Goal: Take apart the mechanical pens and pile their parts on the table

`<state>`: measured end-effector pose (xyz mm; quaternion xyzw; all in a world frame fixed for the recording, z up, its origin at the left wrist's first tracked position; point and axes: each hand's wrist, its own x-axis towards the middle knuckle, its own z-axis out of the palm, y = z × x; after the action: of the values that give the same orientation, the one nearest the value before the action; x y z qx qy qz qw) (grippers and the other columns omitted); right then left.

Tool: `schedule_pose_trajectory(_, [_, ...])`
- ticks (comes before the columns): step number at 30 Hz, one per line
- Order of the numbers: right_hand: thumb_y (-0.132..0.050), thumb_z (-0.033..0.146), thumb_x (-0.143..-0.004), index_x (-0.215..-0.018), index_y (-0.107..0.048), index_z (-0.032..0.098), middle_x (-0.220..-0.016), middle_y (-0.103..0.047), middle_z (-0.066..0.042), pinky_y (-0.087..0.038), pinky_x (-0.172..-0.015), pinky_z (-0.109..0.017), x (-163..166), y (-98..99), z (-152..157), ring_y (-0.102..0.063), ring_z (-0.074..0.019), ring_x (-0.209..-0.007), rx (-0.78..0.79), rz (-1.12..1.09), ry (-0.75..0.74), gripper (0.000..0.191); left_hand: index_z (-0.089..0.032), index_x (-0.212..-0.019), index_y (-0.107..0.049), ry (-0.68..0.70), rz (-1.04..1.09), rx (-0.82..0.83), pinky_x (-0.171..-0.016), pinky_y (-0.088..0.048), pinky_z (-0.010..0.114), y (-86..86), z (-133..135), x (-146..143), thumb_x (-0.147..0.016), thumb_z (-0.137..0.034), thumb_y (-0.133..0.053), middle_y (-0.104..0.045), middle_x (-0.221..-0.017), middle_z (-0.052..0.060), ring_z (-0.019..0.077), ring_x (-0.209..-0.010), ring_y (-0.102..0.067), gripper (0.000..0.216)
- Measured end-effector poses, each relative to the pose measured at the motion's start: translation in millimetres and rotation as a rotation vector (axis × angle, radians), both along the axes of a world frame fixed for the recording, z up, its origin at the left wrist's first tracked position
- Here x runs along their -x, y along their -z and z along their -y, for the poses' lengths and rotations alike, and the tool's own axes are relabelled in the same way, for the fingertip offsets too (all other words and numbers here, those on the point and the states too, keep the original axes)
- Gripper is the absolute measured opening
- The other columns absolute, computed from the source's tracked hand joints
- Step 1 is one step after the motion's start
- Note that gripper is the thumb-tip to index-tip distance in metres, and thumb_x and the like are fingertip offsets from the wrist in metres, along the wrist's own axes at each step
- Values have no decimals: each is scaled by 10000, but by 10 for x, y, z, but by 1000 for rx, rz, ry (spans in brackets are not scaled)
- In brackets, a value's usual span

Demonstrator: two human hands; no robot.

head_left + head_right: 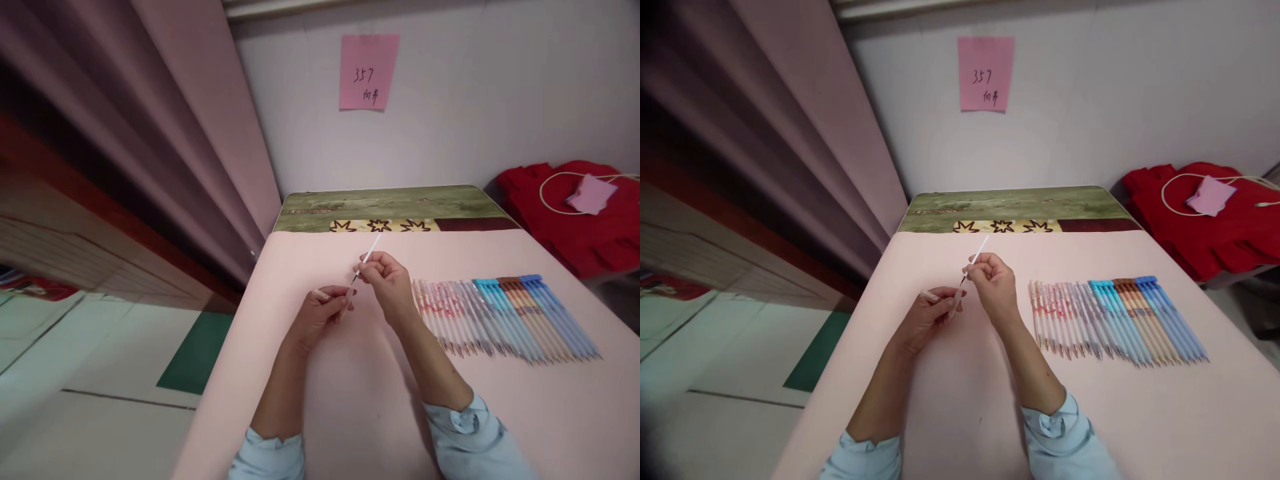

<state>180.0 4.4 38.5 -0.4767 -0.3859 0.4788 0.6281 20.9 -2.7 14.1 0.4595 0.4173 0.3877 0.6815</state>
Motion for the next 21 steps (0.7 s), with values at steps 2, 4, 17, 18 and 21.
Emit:
schedule_pose_trajectory(2, [-679, 322, -711, -901, -614, 169, -712, -686, -7, -465, -707, -279, -2, 5, 2, -591, -126, -652, -8, 6, 3, 252, -153, -933, -761, 2, 6, -1, -479, -297, 212, -4, -1, -2, -732, -352, -758, -656, -705, 57, 63, -497, -433, 283])
schedule_pose_trajectory(4, [-671, 326, -713, -903, -609, 170, -710, -686, -9, -465, -707, -281, -12, -2, 5, -593, -130, -656, -5, 21, 27, 254, -151, -926, -761, -3, 16, -6, -470, -281, 213, -2, -4, -3, -730, -351, -760, -652, -694, 53, 62, -489, -425, 280])
schedule_pose_trajectory(17, [-691, 380, -710, -816, -596, 183, -660, -656, 5, -463, -609, -263, 24, 5, 29, -572, -123, -579, 20, 72, -153, 243, -147, -907, -756, -4, 56, -15, -466, -266, 217, -16, -6, 3, -722, -332, -762, -653, -686, 56, 68, -482, -416, 261])
schedule_pose_trajectory(18, [-683, 392, -726, -806, -596, 184, -663, -658, 3, -463, -614, -262, 28, 3, 34, -575, -124, -588, 14, 79, -164, 239, -147, -906, -754, -3, 56, -18, -467, -264, 216, -21, -6, 5, -723, -337, -761, -653, -688, 55, 66, -481, -415, 264])
schedule_pose_trajectory(21, [-636, 417, -786, -775, -602, 181, -693, -673, -16, -460, -635, -253, 34, -5, 46, -574, -124, -627, 6, 109, -155, 238, -146, -890, -745, 10, 54, -7, -472, -268, 214, -35, -5, 14, -719, -349, -766, -654, -693, 53, 64, -486, -424, 266])
